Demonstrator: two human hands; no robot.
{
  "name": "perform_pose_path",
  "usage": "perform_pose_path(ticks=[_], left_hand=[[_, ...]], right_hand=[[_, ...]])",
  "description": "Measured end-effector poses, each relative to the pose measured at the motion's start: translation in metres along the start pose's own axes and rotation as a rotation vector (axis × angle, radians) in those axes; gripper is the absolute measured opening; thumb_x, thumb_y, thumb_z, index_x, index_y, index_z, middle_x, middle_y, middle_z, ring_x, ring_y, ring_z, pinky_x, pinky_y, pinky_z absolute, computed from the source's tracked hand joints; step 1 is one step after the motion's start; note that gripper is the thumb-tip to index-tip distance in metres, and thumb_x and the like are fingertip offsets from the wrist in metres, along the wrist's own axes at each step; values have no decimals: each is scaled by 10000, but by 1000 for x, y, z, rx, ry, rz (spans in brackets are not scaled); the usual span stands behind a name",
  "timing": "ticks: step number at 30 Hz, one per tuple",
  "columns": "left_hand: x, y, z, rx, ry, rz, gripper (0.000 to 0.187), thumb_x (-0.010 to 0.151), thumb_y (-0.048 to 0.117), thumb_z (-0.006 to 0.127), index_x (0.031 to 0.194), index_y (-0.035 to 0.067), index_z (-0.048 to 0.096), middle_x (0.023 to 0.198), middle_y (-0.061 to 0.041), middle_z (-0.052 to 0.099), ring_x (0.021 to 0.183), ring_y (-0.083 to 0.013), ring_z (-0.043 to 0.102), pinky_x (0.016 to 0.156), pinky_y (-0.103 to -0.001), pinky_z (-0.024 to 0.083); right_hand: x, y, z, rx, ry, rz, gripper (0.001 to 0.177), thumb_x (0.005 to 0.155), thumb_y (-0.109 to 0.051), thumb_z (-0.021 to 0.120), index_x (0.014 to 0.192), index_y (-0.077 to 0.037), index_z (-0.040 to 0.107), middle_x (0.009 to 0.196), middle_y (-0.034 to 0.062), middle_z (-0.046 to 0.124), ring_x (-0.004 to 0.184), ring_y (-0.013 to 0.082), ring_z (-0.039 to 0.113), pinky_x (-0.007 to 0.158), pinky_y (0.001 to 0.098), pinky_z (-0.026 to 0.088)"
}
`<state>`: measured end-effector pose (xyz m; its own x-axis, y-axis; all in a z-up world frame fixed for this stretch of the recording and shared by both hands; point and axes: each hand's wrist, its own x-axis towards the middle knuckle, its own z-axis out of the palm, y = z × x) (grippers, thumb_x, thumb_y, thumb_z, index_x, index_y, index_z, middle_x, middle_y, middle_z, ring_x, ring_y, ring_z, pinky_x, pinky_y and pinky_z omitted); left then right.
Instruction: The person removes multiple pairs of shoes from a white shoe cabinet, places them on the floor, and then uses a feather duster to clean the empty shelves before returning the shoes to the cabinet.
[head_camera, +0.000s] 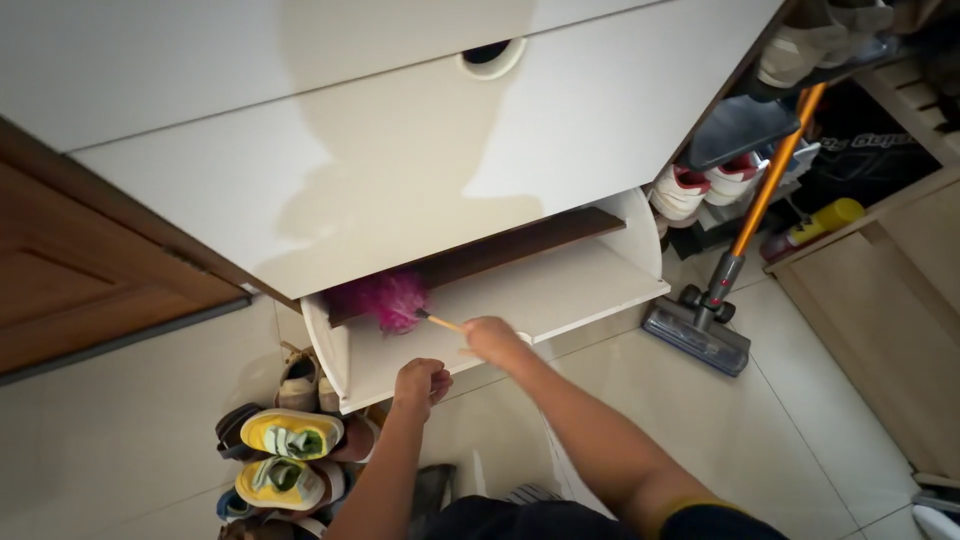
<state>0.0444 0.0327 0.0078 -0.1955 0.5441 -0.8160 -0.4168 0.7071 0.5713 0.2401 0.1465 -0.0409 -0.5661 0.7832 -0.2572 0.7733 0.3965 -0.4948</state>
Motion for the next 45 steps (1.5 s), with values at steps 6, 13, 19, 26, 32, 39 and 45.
perform_pose_path(ticks=[6,13,19,26,32,39,45], left_hand=[[-6,-6,-21,-66,26,3,151,864,99,652,966,-12,641,864,-147,667,777,-263,669,775,-396,609],[-3,-7,14,47,3,-41,129,861,111,661,953,21,648,877,-128,678,810,-265,669,769,-395,587],[-1,-9,26,76,-39,-17,118,858,109,667,938,24,662,866,-136,688,803,-268,672,755,-412,580],[15,-29,-25,-49,65,-80,104,875,115,648,918,20,641,863,-128,673,805,-285,686,768,-396,599],[3,-35,-46,-116,39,-47,107,841,93,651,883,-3,628,830,-144,684,781,-278,672,744,-394,604],[-4,-44,-111,-189,66,64,109,841,119,658,891,25,635,805,-132,661,704,-268,650,645,-379,559],[8,-63,-149,-261,53,35,113,851,149,641,899,48,645,796,-124,678,684,-270,659,618,-387,530]], right_hand=[[-63,189,-106,-289,409,-66,435,795,-339,735,1162,-106,744,1128,134,739,1081,310,681,979,446,522],[-69,272,-198,13,226,878,284,900,-273,672,1025,-29,746,1013,208,751,905,370,712,804,473,568],[-65,272,-183,-122,303,704,477,783,-274,771,1205,-90,646,1054,191,732,964,363,693,846,472,559],[-82,226,-149,-489,359,224,856,646,-275,887,1414,-160,529,1101,171,711,1033,355,671,895,471,548],[-12,17,-47,-36,262,87,543,858,-20,706,1372,-187,649,1078,205,726,997,383,700,876,499,551],[40,-173,49,92,10,-72,723,742,-43,751,1425,-179,559,1067,218,703,969,381,687,859,469,547],[12,-64,20,-65,80,26,572,759,-97,709,1322,-114,608,1149,221,695,1056,391,668,923,476,525]])
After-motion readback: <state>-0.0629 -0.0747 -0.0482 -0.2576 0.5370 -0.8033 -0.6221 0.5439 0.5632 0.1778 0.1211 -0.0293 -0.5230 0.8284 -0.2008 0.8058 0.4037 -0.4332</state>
